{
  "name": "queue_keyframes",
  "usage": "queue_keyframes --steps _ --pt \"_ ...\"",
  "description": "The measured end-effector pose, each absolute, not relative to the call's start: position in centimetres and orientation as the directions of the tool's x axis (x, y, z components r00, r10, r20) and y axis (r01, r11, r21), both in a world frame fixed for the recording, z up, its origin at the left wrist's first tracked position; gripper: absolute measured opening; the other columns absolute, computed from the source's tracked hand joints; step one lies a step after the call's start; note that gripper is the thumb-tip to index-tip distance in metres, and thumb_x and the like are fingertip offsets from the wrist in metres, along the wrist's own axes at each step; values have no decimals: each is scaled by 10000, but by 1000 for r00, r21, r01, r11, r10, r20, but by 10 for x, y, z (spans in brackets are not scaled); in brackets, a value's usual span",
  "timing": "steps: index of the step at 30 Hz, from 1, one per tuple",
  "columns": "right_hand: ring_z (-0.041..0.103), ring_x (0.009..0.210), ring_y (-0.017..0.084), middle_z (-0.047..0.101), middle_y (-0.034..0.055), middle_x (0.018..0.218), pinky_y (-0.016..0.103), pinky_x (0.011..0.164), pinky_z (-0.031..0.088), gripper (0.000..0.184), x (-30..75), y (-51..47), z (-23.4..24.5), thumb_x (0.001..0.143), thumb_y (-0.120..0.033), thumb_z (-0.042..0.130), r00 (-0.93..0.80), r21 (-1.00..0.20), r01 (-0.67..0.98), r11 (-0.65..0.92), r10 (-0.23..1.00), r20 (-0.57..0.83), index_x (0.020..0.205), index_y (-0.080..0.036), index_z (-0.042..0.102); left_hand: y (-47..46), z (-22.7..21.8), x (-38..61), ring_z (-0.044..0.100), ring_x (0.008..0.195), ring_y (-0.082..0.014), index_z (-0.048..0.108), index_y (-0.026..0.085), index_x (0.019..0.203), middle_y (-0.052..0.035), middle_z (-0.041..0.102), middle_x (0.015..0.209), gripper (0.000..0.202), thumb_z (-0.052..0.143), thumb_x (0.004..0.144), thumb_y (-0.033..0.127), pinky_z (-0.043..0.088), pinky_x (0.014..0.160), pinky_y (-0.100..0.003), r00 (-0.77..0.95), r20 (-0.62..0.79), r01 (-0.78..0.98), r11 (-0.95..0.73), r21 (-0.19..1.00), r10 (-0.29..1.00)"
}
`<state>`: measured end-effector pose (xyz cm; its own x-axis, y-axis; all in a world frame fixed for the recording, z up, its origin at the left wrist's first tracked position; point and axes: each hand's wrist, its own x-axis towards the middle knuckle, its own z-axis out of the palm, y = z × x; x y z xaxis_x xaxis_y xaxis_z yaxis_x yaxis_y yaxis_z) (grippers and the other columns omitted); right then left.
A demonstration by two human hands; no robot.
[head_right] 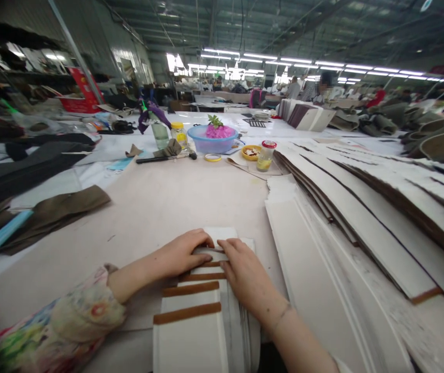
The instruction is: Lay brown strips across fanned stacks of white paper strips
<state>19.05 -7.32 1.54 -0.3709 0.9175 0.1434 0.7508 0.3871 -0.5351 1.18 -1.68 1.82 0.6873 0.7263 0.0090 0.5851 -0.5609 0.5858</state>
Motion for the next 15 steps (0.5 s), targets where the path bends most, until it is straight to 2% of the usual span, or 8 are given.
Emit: queue_keyframes --steps 6,9,15 --pt "499 962 209 539 96 1027 368 839 424 326 189 -69 18 824 -133 428 -446 -379 809 449 889 102 1137 -164 512 -19 13 -2 508 802 -152 558 167 908 -13 545 883 182 552 731 211 406 732 -259 646 -31 572 -457 681 763" --pt "498 939 208 547 82 1011 372 825 418 291 187 -66 19 837 -179 454 -474 -345 807 479 874 107 1119 -186 525 -21 12 0 506 832 -157 563 155 905 -21 548 892 182 557 724 175 400 756 -259 646 -5 566 -475 674 763" --pt "497 916 186 556 49 979 352 812 417 273 186 -65 18 843 -151 446 -520 -331 781 529 845 125 1092 -224 532 -24 12 -1 500 853 -153 554 155 873 -22 553 878 114 542 760 161 399 782 -261 686 76 528 -568 631 723"
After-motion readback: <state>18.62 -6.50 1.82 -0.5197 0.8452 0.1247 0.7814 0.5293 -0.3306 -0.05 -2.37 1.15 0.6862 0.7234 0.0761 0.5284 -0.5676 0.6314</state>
